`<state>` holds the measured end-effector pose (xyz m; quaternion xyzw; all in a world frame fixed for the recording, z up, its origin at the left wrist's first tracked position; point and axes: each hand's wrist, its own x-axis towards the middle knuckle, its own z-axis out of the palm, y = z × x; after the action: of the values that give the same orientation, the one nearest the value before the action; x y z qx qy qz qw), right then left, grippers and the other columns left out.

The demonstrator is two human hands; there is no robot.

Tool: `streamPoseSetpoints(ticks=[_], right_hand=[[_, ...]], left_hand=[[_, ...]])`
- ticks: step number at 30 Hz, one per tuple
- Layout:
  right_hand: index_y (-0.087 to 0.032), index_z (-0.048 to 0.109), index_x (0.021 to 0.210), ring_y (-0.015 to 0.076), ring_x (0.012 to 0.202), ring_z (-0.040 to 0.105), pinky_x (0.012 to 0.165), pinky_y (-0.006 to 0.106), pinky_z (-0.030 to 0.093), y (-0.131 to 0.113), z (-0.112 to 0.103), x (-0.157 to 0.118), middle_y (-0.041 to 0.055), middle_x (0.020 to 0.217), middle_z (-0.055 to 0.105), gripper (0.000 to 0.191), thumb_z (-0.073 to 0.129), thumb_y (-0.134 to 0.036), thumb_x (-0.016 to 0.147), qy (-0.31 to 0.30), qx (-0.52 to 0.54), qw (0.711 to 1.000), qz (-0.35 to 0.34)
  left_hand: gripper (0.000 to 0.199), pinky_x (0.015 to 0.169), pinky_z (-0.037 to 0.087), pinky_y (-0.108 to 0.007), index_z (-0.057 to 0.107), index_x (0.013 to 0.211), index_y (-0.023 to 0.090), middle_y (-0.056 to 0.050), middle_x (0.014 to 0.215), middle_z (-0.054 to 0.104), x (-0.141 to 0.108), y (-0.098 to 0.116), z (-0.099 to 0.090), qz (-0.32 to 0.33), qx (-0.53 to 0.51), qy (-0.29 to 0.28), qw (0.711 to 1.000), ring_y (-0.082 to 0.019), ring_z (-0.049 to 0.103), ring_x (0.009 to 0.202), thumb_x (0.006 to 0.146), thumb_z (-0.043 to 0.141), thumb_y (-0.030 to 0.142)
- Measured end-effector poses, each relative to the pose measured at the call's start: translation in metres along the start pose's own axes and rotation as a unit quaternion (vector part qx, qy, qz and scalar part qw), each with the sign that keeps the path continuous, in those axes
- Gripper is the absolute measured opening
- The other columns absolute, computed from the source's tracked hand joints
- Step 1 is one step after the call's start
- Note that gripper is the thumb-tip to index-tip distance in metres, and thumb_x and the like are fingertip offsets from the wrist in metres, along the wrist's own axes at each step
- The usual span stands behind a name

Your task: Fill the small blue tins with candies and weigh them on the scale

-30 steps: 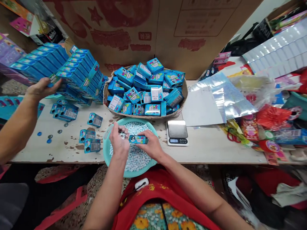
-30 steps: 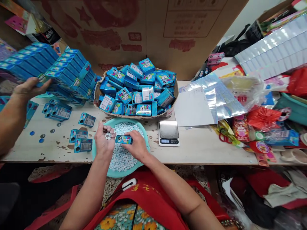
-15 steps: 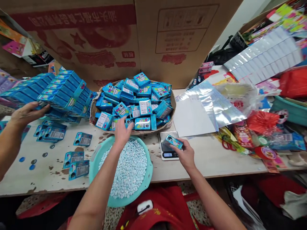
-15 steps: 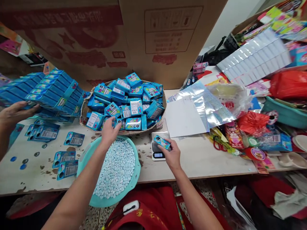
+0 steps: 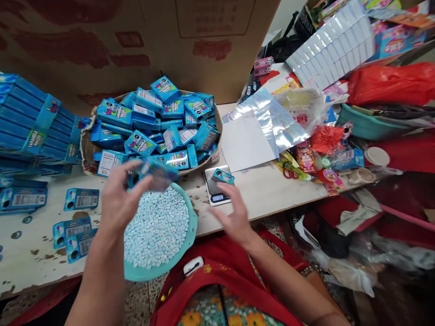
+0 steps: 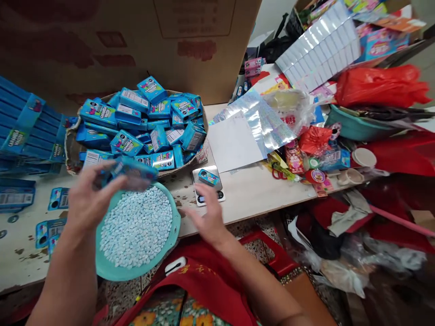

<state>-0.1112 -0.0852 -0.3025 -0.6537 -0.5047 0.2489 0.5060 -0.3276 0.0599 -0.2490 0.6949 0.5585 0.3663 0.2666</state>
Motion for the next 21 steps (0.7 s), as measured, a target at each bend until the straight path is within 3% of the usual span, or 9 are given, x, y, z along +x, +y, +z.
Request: streamPoseSetpoints(ticks=[2, 4, 6, 8, 10, 12, 15, 19, 21], right_hand=[[-0.023, 0.047, 0.128, 0.0257, 0.116, 0.051, 0.100, 0.041, 0.043, -0.023, 0.026, -0.010, 0.0100, 0.126, 0.054, 0.074, 0.080, -0.039, 0.064, -0.110, 0.051, 0.992, 0.036], [-0.022, 0.049, 0.123, 0.0228, 0.101, 0.058, 0.087, 0.036, 0.050, -0.033, 0.048, -0.022, 0.0055, 0.112, 0.061, 0.072, 0.082, -0.040, 0.061, -0.201, 0.098, 0.968, 0.115], [-0.022, 0.054, 0.111, 0.0187, 0.086, 0.060, 0.076, 0.030, 0.051, -0.031, 0.061, -0.036, 0.0000, 0.095, 0.064, 0.059, 0.081, -0.038, 0.061, -0.251, 0.118, 0.945, 0.175], [-0.021, 0.057, 0.102, 0.0170, 0.082, 0.059, 0.072, 0.028, 0.050, -0.025, 0.063, -0.051, -0.0021, 0.089, 0.063, 0.052, 0.082, -0.038, 0.059, -0.272, 0.134, 0.930, 0.207], [-0.020, 0.057, 0.100, 0.0161, 0.080, 0.059, 0.071, 0.026, 0.049, -0.019, 0.061, -0.064, -0.0023, 0.088, 0.064, 0.051, 0.082, -0.039, 0.060, -0.280, 0.170, 0.914, 0.238], [-0.020, 0.056, 0.102, 0.0154, 0.080, 0.059, 0.072, 0.026, 0.050, -0.015, 0.058, -0.073, -0.0017, 0.089, 0.064, 0.050, 0.079, -0.041, 0.064, -0.278, 0.212, 0.899, 0.262], [-0.021, 0.054, 0.108, 0.0150, 0.085, 0.060, 0.078, 0.028, 0.050, -0.015, 0.059, -0.079, -0.0003, 0.097, 0.065, 0.047, 0.074, -0.041, 0.070, -0.252, 0.247, 0.898, 0.263], [-0.022, 0.053, 0.112, 0.0162, 0.094, 0.060, 0.088, 0.031, 0.049, -0.020, 0.070, -0.074, 0.0013, 0.107, 0.064, 0.045, 0.070, -0.041, 0.075, -0.221, 0.267, 0.907, 0.240], [-0.021, 0.054, 0.109, 0.0165, 0.091, 0.060, 0.085, 0.031, 0.050, -0.021, 0.075, -0.069, 0.0012, 0.104, 0.064, 0.045, 0.071, -0.042, 0.072, -0.219, 0.267, 0.908, 0.236]], left_hand=[[0.035, 0.088, 0.046, -0.040, 0.069, 0.099, 0.025, -0.006, 0.099, 0.064, -0.047, 0.006, -0.007, -0.037, -0.085, -0.128, 0.987, -0.025, 0.058, 0.093, 0.066, 0.074, 0.037], [0.030, 0.084, 0.048, -0.038, 0.070, 0.094, 0.025, -0.007, 0.095, 0.065, -0.083, -0.008, -0.005, -0.086, -0.141, -0.171, 0.971, -0.025, 0.060, 0.090, 0.068, 0.071, 0.040], [0.032, 0.087, 0.046, -0.039, 0.067, 0.102, 0.025, -0.008, 0.098, 0.065, -0.101, -0.042, -0.003, -0.118, -0.118, -0.107, 0.980, -0.026, 0.060, 0.094, 0.077, 0.061, 0.045], [0.039, 0.096, 0.040, -0.044, 0.062, 0.111, 0.023, -0.011, 0.107, 0.062, -0.106, -0.086, -0.001, -0.121, 0.004, -0.028, 0.992, -0.028, 0.056, 0.105, 0.082, 0.051, 0.047], [0.046, 0.102, 0.033, -0.051, 0.061, 0.114, 0.018, -0.017, 0.117, 0.058, -0.104, -0.127, 0.003, -0.120, 0.164, -0.031, 0.979, -0.034, 0.047, 0.117, 0.081, 0.051, 0.049], [0.055, 0.099, 0.032, -0.057, 0.058, 0.120, 0.015, -0.021, 0.122, 0.054, -0.102, -0.154, 0.012, -0.140, 0.275, -0.060, 0.949, -0.039, 0.043, 0.119, 0.082, 0.049, 0.053], [0.063, 0.090, 0.037, -0.057, 0.055, 0.124, 0.015, -0.023, 0.120, 0.052, -0.102, -0.162, 0.033, -0.174, 0.331, -0.077, 0.924, -0.042, 0.046, 0.113, 0.083, 0.041, 0.061], [0.055, 0.082, 0.043, -0.044, 0.061, 0.111, 0.017, -0.019, 0.107, 0.058, -0.102, -0.148, 0.053, -0.154, 0.284, -0.109, 0.940, -0.034, 0.055, 0.098, 0.084, 0.040, 0.060], [0.044, 0.078, 0.043, -0.039, 0.064, 0.101, 0.020, -0.014, 0.101, 0.061, -0.102, -0.145, 0.056, -0.143, 0.249, -0.097, 0.953, -0.030, 0.057, 0.091, 0.084, 0.043, 0.055]])
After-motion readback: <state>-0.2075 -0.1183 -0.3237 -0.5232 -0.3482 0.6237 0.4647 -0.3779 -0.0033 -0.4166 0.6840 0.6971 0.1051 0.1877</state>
